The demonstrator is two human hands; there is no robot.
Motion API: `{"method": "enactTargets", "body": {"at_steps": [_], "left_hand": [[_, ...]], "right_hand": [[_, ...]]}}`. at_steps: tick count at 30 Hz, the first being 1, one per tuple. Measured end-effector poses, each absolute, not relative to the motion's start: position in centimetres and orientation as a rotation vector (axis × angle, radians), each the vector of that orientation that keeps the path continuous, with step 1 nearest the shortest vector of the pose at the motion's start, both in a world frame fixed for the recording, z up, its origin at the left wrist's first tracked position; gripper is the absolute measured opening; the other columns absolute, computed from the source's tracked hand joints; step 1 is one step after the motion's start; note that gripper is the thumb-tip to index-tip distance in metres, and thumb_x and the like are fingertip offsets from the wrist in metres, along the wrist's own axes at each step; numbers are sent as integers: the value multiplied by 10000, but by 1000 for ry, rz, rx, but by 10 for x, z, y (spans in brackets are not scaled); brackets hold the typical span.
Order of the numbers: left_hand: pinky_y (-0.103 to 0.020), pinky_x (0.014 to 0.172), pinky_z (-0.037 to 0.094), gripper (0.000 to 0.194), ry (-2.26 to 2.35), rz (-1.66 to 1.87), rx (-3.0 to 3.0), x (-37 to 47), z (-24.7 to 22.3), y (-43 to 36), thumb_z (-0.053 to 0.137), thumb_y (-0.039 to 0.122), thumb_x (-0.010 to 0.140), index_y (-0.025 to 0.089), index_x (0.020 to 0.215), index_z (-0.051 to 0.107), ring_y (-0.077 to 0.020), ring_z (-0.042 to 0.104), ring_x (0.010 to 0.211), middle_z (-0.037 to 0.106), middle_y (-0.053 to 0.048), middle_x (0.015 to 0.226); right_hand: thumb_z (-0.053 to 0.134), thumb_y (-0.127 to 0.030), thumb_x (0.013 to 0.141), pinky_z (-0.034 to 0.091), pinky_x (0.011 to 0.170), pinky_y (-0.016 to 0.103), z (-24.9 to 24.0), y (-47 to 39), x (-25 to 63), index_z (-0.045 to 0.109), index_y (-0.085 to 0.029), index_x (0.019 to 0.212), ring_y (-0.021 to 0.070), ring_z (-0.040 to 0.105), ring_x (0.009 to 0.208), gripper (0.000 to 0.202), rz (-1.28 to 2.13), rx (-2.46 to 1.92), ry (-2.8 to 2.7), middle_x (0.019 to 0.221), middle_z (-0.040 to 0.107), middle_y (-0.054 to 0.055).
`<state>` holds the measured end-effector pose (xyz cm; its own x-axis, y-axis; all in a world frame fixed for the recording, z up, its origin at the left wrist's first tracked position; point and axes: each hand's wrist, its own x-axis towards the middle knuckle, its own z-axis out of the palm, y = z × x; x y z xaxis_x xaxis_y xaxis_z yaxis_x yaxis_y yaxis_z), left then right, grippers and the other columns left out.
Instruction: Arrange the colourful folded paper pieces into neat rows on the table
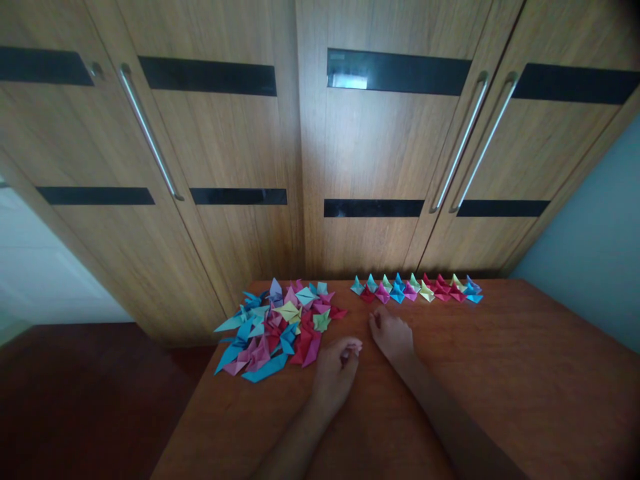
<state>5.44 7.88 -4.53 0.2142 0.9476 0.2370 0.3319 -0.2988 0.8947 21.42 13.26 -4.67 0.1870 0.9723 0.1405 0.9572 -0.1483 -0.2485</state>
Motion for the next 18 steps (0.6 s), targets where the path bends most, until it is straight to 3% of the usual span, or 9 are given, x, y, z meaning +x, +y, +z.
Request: {"method": "enactTargets", "body": {"at_steps": [7,13,18], "left_hand": [[-329,839,460,214,1603,1042,2244,16,-15,78,449,170,851,199,997,603,-202,586,934,632,-60,988],[-421,845,419,261,2091,581,2531,-21,-7,70,500,230,829,179,1062,605,-294,550,964,630,-97,1002],[-452,841,389,272,2135,402,2556,-22,-13,63,524,199,798,175,1053,617,-301,560,939,658,-94,955]], "right_hand": [[436,-309,881,271,530,228,-60,107,234,534,-219,793,138,593,653,160,106,-1963,-1936,728,637,-1],[462,-277,856,280,551,224,-68,106,243,520,-214,750,130,571,636,136,186,-1817,-1904,674,608,-12],[475,-271,842,283,545,222,-66,106,244,517,-212,717,120,547,586,144,270,-1737,-1881,632,588,-19]]}}
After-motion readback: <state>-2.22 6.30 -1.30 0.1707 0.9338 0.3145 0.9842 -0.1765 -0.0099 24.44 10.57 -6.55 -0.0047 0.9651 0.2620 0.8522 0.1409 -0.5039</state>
